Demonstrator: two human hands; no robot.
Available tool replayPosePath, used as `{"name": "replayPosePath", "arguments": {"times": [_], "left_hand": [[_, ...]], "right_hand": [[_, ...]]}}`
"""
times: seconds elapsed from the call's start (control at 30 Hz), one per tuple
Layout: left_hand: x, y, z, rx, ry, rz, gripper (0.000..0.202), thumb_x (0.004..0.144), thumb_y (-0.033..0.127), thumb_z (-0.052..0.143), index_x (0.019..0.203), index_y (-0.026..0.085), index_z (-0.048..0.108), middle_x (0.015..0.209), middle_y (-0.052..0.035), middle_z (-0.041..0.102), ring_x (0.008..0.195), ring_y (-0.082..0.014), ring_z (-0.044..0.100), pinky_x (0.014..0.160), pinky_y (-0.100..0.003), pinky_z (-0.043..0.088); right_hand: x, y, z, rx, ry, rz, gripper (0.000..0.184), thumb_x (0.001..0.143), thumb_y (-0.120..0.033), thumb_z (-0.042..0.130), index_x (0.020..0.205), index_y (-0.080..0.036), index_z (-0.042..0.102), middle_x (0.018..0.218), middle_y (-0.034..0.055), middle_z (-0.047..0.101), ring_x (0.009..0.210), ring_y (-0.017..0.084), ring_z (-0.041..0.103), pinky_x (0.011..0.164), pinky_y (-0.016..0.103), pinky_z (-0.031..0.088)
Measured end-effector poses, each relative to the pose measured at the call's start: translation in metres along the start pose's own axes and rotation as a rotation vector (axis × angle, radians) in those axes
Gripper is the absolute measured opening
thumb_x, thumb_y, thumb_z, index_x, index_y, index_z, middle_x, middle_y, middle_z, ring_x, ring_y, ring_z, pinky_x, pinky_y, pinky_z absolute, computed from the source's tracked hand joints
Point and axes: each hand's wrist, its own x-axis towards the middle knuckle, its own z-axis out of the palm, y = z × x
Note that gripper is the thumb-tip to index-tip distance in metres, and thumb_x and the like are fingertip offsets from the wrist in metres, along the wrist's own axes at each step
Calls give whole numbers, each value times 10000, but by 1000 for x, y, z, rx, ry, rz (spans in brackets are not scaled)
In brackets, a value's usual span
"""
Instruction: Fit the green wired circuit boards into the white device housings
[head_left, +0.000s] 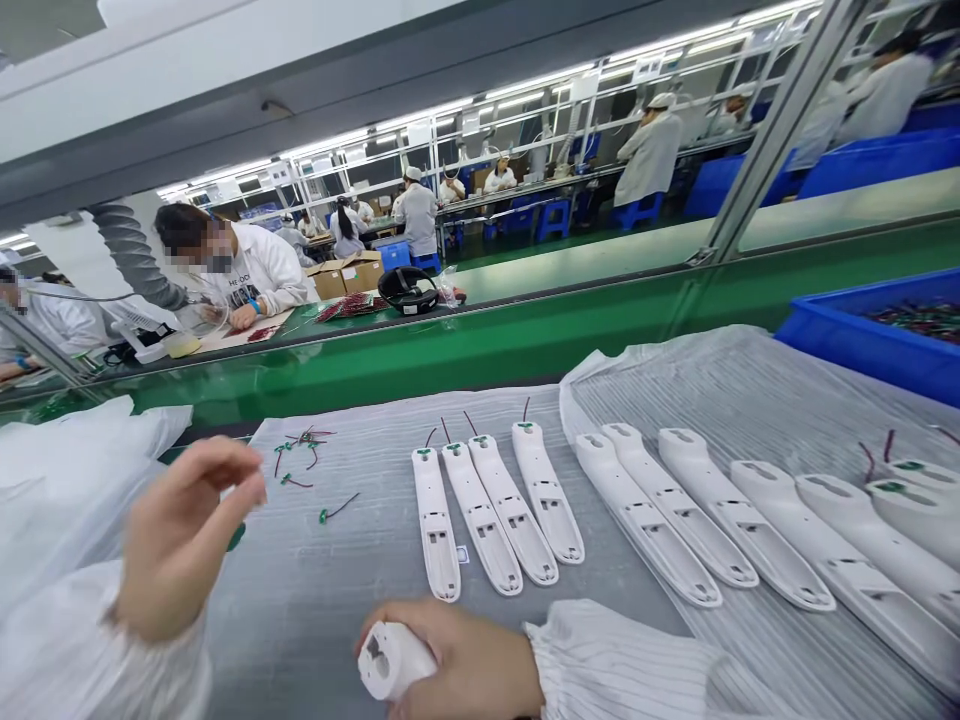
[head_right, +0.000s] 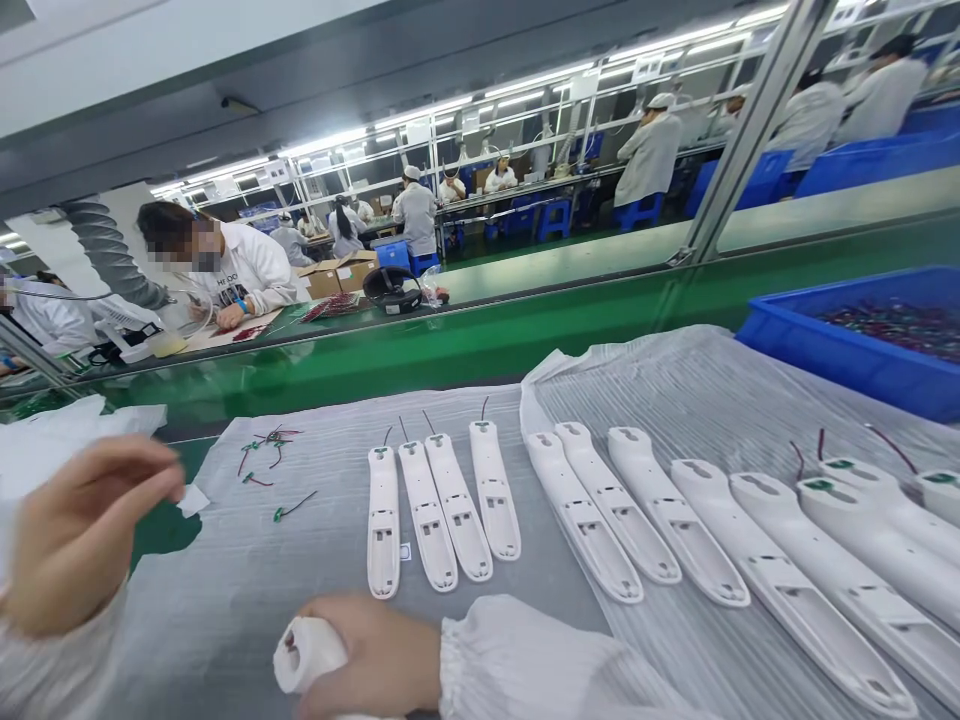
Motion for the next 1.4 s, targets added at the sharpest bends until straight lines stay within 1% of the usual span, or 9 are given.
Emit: {"name": "replayPosePath", "arguments": {"times": [0.1,0.2,0.4,0.67,0.97,1.1,1.2,1.3,1.4], "left_hand": [[8,-32,23,-294,-216,-475,231,741,395,476,684,172,492,468,63,401,399,-68,379,410,-197,336],[-8,-53,57,-377,-300,-651,282,708,447,490,757,170,474,557,61,417,383,-55,373,397,-196,319],[-25,-61,77,-120,-366,-363,260,689,374,503,801,155,585,685,-28,549,530,-132,500,527,-286,427],[-26,-64,77,5,-372,-244,224,783,323,399,690,178,543,747,-33,512,605,-136,484,527,-268,406],[-23,-80,62,-105,-594,-164,207,783,311,431,936,201,517,849,-28,522,671,-134,501,562,-254,428],[-21,-88,63,-79,-498,-96,178,789,307,450,851,191,570,787,-20,587,628,-121,529,548,-237,443],[-20,-82,62,-59,-249,-25,155,787,268,465,791,167,583,748,-36,613,708,-149,575,621,-259,469],[-22,-61,58,-268,-8,-195,113,778,236,488,770,150,561,744,-44,614,642,-145,598,587,-268,501],[-27,-32,56,-693,-155,-408,111,783,221,489,718,145,540,649,-31,628,486,-129,591,425,-226,496]], "right_hand": [[1,2,-3,-30,-56,-28,393,534,-173,621,924,-195,575,767,-37,535,687,87,474,637,182,381],[0,-1,-5,107,-55,69,372,497,-127,611,861,-185,564,695,-56,515,589,46,440,533,130,363],[2,-16,-5,505,-56,226,252,485,-79,533,705,-183,468,495,-82,509,403,27,439,381,91,348],[2,-15,-8,456,-51,248,220,496,-138,573,687,-172,470,552,-69,500,471,29,437,428,107,342],[2,-14,-11,349,-47,268,267,482,-230,626,693,-172,472,619,-49,454,555,62,412,471,153,316],[2,-14,-11,393,-68,273,269,486,-213,621,710,-173,479,605,-50,461,559,67,431,483,158,317],[2,-15,-11,414,-66,273,266,490,-205,614,718,-173,480,609,-46,485,566,73,450,493,164,324],[1,-18,-8,459,-13,277,244,510,-194,586,722,-177,466,594,-50,504,548,68,453,510,174,335],[2,-21,-5,550,82,257,223,545,-187,545,743,-188,441,545,-72,494,485,54,433,514,186,334]]}}
